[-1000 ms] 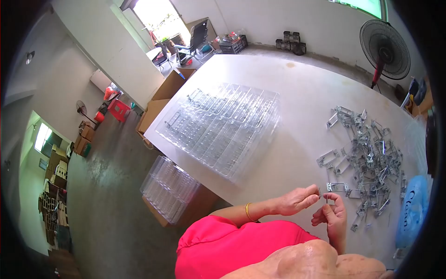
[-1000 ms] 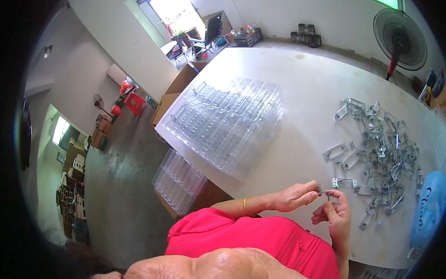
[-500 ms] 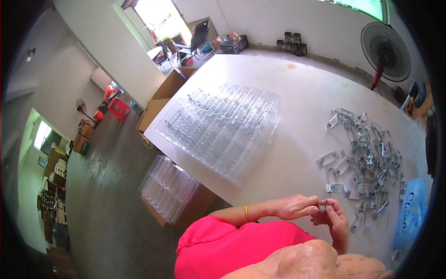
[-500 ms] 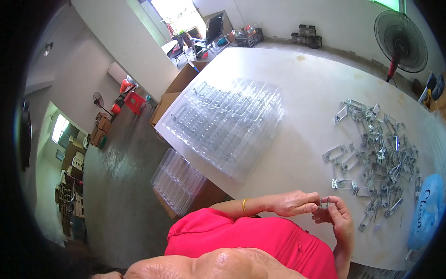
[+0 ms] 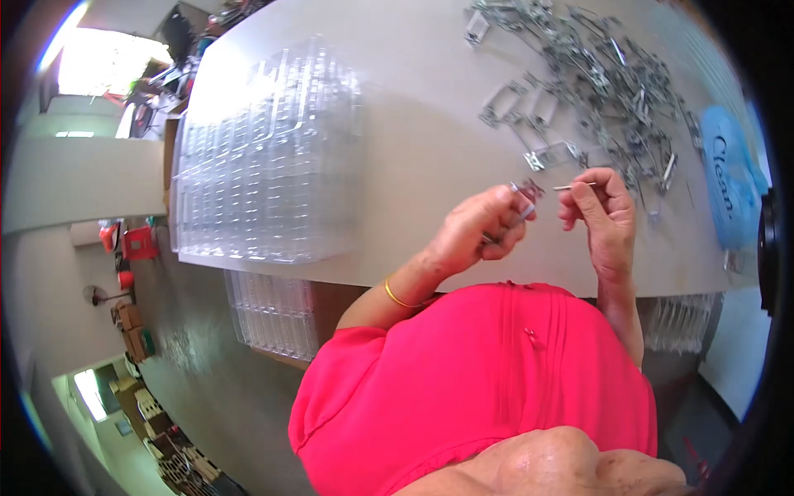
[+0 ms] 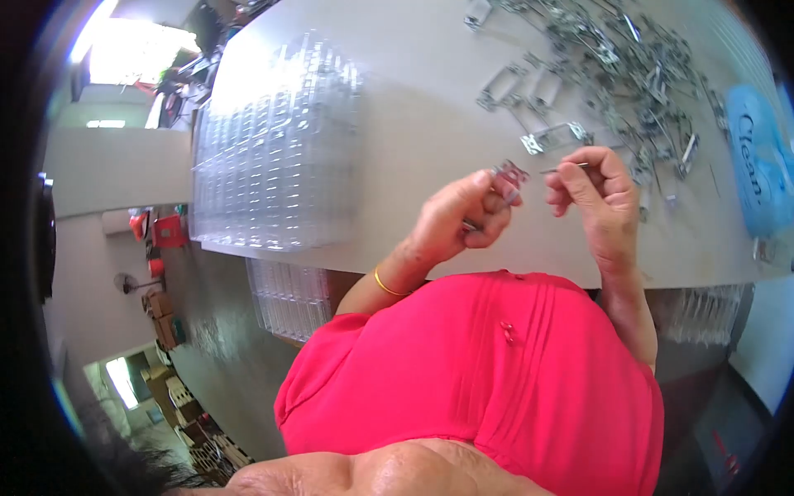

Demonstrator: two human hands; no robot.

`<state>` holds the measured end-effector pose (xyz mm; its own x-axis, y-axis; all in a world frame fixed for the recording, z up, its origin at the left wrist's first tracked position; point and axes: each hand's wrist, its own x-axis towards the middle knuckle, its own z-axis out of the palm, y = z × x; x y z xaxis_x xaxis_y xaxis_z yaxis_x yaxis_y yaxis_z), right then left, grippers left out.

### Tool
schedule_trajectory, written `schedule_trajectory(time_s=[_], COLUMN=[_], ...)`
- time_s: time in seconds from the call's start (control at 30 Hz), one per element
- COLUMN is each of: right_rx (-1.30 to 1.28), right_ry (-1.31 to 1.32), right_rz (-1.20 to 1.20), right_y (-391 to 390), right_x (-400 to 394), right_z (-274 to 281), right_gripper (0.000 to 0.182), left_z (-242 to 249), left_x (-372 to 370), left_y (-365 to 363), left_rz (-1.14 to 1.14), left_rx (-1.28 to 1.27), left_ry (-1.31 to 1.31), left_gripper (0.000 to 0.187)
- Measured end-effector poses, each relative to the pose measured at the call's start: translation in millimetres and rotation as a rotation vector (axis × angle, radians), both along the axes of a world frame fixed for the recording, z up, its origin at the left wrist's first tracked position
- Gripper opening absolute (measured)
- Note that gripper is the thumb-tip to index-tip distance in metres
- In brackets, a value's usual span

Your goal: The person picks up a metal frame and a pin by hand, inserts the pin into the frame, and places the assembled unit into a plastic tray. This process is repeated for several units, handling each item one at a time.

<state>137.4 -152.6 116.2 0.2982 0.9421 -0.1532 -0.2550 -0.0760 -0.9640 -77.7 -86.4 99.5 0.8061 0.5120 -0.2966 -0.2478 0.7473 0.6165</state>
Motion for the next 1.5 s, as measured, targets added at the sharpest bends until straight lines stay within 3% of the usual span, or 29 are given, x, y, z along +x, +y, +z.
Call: schedule_trajectory(time_s=[0.1,0.27,0.33,0.4,0.43,0.5,0.53,0.6,0.83,1.0,1.03,1.07,1.1,1.3,1.43,1.5], right_rx=[0.182,0.279,0.383,0.383,0.379,0.312,0.254,0.167,-0.146,-0.122,-0.060,0.005,0.004,0.010,0.174,0.239], right_ry=[-0.092,-0.261,-0.639,-0.728,-0.818,-0.728,-0.633,-0.573,-0.198,-0.186,-0.140,-0.094,-0.093,-0.144,-0.472,-0.604], right_rz=[0.096,0.080,0.045,0.057,0.064,0.084,0.112,0.145,0.365,0.287,0.230,0.175,0.169,0.163,0.075,0.020], right_y=[-6,-1,1,3,3,1,0,-1,-4,-8,-8,-7,-8,-8,-7,-5], right_x=[-11,-26,-27,-27,-27,-31,-32,-29,-8,2,0,-1,-2,-17,-25,-24], right_z=[3,-7,-6,-5,-5,-5,-5,-1,9,-4,-4,-4,-3,-2,-18,-20], right_gripper=[0.009,0.011,0.008,0.007,0.007,0.006,0.007,0.008,0.016,0.013,0.012,0.010,0.010,0.007,0.011,0.011], left_z=[-4,2,-4,-4,-1,-2,-4,-5,-5,-12,-11,-9,-7,-8,2,10], left_x=[2,3,2,1,1,2,4,5,8,6,7,8,9,11,13,15], left_y=[2,3,0,-4,-7,-11,-12,-12,-14,-6,-4,-1,0,-1,-1,-4], left_rz=[0.002,-0.029,0.023,0.071,0.081,0.083,0.078,0.135,0.194,0.268,0.260,0.250,0.241,0.164,0.192,0.336], left_rx=[-0.005,0.089,0.138,0.187,0.377,0.693,0.693,0.941,1.061,1.428,1.427,1.583,1.741,1.868,1.920,1.913], left_ry=[-0.006,0.008,0.046,0.085,0.208,0.361,0.355,0.416,0.532,0.600,0.590,0.610,0.632,0.776,0.805,0.848], left_gripper=[0.051,0.051,0.049,0.047,0.045,0.042,0.042,0.035,0.027,0.035,0.035,0.039,0.045,0.050,0.049,0.045])
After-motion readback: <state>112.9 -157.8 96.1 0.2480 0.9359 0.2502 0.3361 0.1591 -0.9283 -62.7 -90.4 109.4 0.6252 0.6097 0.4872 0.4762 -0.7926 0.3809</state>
